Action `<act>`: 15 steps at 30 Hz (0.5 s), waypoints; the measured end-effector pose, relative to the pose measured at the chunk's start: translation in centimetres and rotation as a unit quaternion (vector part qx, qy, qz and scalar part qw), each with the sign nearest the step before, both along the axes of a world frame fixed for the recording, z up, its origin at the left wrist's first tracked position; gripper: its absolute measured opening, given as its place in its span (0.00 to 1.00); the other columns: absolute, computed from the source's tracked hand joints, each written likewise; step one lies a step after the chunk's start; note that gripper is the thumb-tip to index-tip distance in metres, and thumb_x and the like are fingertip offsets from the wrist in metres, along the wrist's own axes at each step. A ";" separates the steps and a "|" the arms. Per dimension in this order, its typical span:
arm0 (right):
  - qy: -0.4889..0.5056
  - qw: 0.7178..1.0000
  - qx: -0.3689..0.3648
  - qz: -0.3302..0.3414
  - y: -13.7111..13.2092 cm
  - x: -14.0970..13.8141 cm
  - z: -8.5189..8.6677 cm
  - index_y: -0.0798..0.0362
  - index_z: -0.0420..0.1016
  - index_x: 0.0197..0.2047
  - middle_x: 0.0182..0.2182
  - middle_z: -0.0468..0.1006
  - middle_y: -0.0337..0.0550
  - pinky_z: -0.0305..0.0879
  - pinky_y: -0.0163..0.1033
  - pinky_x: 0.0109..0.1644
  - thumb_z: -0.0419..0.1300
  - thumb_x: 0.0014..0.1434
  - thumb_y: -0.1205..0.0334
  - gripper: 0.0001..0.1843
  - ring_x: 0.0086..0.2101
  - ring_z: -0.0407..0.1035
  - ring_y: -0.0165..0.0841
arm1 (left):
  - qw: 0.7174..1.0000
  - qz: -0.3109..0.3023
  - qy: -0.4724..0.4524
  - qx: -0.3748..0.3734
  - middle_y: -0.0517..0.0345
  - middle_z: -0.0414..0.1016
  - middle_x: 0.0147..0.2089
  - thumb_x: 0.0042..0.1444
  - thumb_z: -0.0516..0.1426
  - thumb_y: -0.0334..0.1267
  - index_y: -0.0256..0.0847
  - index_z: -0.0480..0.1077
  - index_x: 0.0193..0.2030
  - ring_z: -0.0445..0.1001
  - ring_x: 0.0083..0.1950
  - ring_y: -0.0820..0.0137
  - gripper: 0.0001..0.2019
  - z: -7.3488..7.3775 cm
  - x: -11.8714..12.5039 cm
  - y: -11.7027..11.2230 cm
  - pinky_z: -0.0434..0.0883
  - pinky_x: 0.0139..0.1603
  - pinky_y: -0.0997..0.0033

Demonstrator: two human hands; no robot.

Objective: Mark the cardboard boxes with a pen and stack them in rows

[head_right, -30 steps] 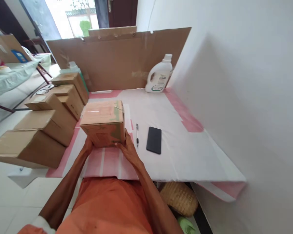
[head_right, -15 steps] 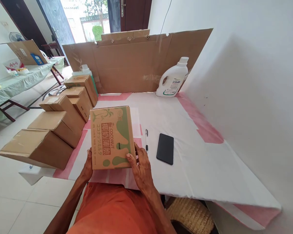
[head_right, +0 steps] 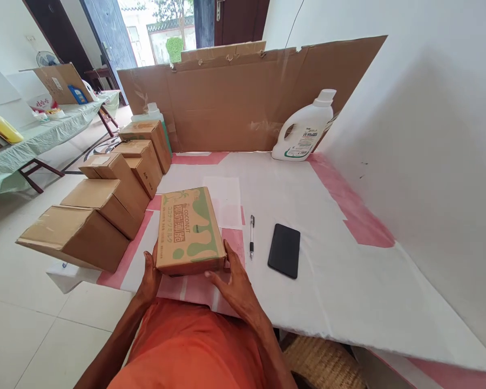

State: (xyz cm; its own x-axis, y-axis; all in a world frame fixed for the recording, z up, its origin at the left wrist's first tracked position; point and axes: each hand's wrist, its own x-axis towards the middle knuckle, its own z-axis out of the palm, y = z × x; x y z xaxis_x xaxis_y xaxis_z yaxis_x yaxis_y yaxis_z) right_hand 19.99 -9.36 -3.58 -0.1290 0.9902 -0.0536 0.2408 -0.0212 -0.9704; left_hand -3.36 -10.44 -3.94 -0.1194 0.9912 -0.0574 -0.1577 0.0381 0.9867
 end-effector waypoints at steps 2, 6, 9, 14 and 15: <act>0.009 1.000 0.014 -0.008 -0.1 0.1 -0.1 0.47 0.64 0.72 0.60 0.75 0.53 0.74 0.53 0.56 0.65 0.61 0.42 0.40 0.53 0.74 0.45 | 1.000 -0.014 0.019 0.013 0.51 0.61 0.78 0.68 0.38 0.70 0.48 0.56 0.78 0.47 0.82 0.57 0.41 0.8 -0.1 -1.0 0.40 0.83 0.54; -0.003 0.993 0.089 -0.075 0.0 0.5 2.2 0.48 0.75 0.60 0.47 0.80 0.48 0.77 0.46 0.44 0.65 0.63 0.41 0.28 0.44 0.75 0.42 | 0.994 -0.042 0.091 0.046 0.50 0.59 0.78 0.69 0.39 0.68 0.49 0.54 0.78 0.49 0.81 0.53 0.39 3.3 -0.4 -2.6 0.45 0.82 0.49; -0.019 0.985 0.138 -0.102 0.4 1.1 4.8 0.48 0.77 0.54 0.42 0.78 0.45 0.75 0.42 0.39 0.63 0.65 0.41 0.23 0.40 0.73 0.39 | 0.984 -0.034 0.163 0.070 0.46 0.54 0.79 0.67 0.41 0.70 0.48 0.53 0.78 0.49 0.81 0.49 0.41 5.2 -0.4 -3.1 0.48 0.80 0.45; -0.043 0.973 0.199 -0.113 1.4 1.5 6.7 0.49 0.76 0.54 0.43 0.74 0.45 0.74 0.44 0.44 0.56 0.70 0.42 0.22 0.43 0.72 0.39 | 0.959 -0.036 0.258 0.107 0.41 0.57 0.75 0.66 0.43 0.71 0.47 0.50 0.79 0.55 0.76 0.46 0.43 6.4 0.1 -3.2 0.53 0.76 0.39; -0.049 0.971 0.204 -0.118 1.6 1.5 6.8 0.50 0.76 0.54 0.42 0.74 0.45 0.74 0.44 0.45 0.56 0.70 0.41 0.23 0.43 0.72 0.39 | 0.957 -0.042 0.264 0.114 0.40 0.57 0.74 0.65 0.44 0.71 0.46 0.49 0.79 0.57 0.75 0.45 0.44 6.3 0.3 -3.1 0.54 0.75 0.39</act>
